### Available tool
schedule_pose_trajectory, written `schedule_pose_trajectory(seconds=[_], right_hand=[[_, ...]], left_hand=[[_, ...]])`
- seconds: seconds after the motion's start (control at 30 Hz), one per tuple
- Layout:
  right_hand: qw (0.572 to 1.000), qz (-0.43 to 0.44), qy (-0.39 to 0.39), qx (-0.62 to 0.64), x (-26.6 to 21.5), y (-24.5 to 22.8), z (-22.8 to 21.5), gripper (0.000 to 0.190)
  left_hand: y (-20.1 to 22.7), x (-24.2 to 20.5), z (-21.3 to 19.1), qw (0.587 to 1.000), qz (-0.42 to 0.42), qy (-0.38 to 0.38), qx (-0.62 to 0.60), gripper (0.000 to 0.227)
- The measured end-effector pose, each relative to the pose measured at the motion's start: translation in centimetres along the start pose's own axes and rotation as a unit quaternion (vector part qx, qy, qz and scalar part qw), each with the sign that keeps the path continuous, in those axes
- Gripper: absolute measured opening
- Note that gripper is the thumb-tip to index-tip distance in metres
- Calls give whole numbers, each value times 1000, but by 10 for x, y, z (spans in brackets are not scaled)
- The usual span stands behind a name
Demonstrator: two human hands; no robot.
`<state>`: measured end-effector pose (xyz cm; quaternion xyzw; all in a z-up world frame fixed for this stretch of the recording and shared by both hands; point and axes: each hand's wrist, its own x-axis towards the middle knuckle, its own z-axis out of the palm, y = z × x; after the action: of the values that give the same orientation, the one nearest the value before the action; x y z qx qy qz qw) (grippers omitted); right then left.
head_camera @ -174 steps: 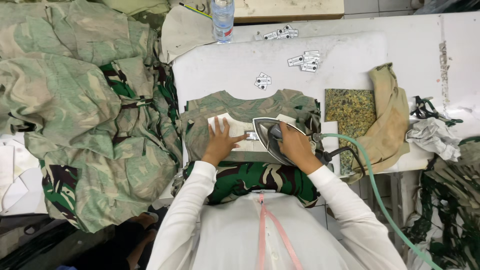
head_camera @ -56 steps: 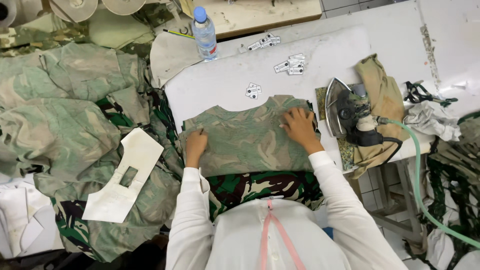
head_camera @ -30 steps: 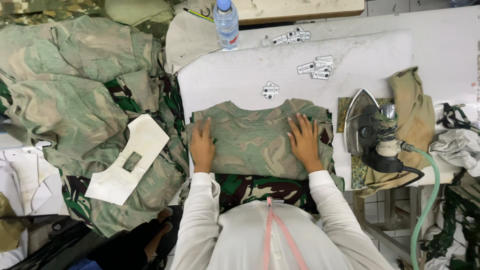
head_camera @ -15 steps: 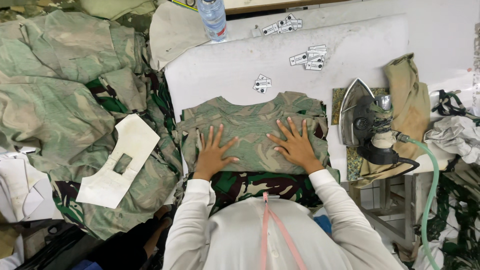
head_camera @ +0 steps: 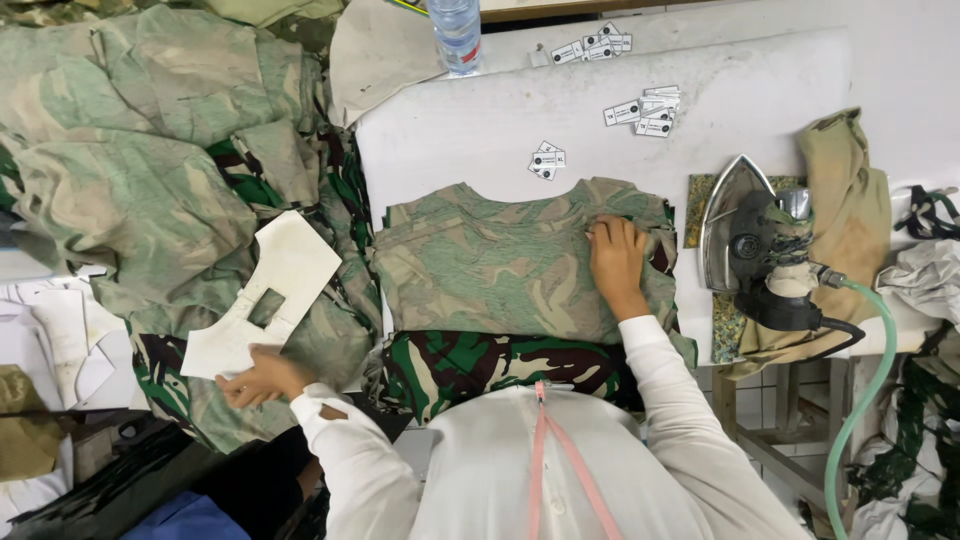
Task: The person irons the collar area of a camouflage-patterned shirt using a steam iron and a white template. They repeatedly place the template on the collar, iron over it, and then remove it to continue the process.
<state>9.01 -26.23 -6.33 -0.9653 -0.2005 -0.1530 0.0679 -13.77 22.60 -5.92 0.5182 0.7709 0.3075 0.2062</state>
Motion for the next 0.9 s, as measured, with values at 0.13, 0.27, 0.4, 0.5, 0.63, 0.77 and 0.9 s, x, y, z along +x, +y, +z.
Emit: schedule_pose_trajectory(seconds=[0.13,0.27,0.4,0.5,0.63,0.77,0.9], right_hand=[[999,-27,24,-32,4,6,11,7],[996,66,2,53,5,15,7,15],[988,44,-69,135,9,-2,-60,39],[981,87,-167,43,-8,5,-49,53],[990,135,-18,33,5,0,-57,38],[949,206,102,214,-6,7,-53,40],[937,120,81,317,-12,-13,-71,42]], left_hand=[[3,19,-10,997,-34,-7,-75,67],[46,-13,-59,978,171,-40,-112,46],[157,-120,-151,824,560,-67,-47,15],[155,-153,-159,829,503,-191,-156,10],[150,-205,-118,805,261,-388,-365,20],[122,-263,-60,778,46,-554,-293,25],[54,-280,-15,809,117,-568,-100,23]])
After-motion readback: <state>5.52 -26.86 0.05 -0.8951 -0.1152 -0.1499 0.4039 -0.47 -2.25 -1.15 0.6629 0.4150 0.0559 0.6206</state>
